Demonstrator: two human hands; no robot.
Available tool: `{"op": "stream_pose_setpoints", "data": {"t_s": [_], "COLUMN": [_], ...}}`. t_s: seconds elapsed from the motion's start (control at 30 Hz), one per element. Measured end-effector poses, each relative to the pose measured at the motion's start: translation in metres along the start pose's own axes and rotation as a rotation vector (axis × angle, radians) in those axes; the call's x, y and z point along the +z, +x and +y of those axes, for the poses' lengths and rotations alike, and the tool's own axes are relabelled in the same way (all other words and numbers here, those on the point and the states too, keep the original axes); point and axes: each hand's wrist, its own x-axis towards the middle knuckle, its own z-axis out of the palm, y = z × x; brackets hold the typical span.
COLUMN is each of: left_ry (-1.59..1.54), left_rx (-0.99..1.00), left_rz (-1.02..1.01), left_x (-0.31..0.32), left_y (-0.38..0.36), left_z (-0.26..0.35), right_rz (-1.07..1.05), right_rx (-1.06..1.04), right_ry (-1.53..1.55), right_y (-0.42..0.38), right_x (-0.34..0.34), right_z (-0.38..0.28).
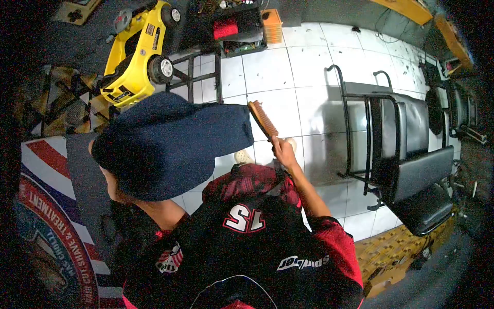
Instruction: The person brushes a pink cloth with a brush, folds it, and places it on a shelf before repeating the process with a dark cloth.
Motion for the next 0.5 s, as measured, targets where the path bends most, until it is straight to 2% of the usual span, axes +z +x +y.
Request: {"op": "stream_pose_setpoints", "data": {"t_s": [0.03,0.1,0.2,0.3,0.33,0.4,0.43,0.47,0.5], "left_ry": [0.046,0.195,0.02,0.112,0.343,0.81,0.537,0.264,0.146], "left_rx": [-0.026,-0.183,0.002,-0.031,-0.019,0.01,-0.073,-0.151,-0.186], "left_rz": [0.093,0.421,0.394,0.403,0.525,0.763,0.53,0.295,0.202], "left_x": [0.0,-0.005,-0.009,-0.021,-0.015,0.001,0.003,0.006,0.008], "left_y": [-0.005,-0.015,-0.016,-0.021,-0.02,-0.018,-0.011,0.002,0.007], "left_z": [-0.001,0.009,0.006,0.01,0.006,-0.004,0.002,0.014,0.017], "right_rz": [0.001,0.012,-0.042,-0.029,-0.023,-0.131,-0.185,-0.218,-0.244], "right_rx": [-0.068,-0.183,-0.157,-0.211,-0.23,-0.24,-0.242,-0.329,-0.347], "right_ry": [-0.053,-0.093,-0.016,-0.069,-0.084,0.071,0.149,0.267,0.241], "right_y": [0.0,-0.002,-0.005,-0.004,-0.006,-0.017,-0.024,-0.028,-0.036], "right_x": [0.003,0.006,0.007,0.008,0.007,0.005,0.004,0.006,0.007], "right_z": [0.004,0.004,-0.009,-0.022,-0.037,-0.078,-0.1,-0.113,-0.13]}}
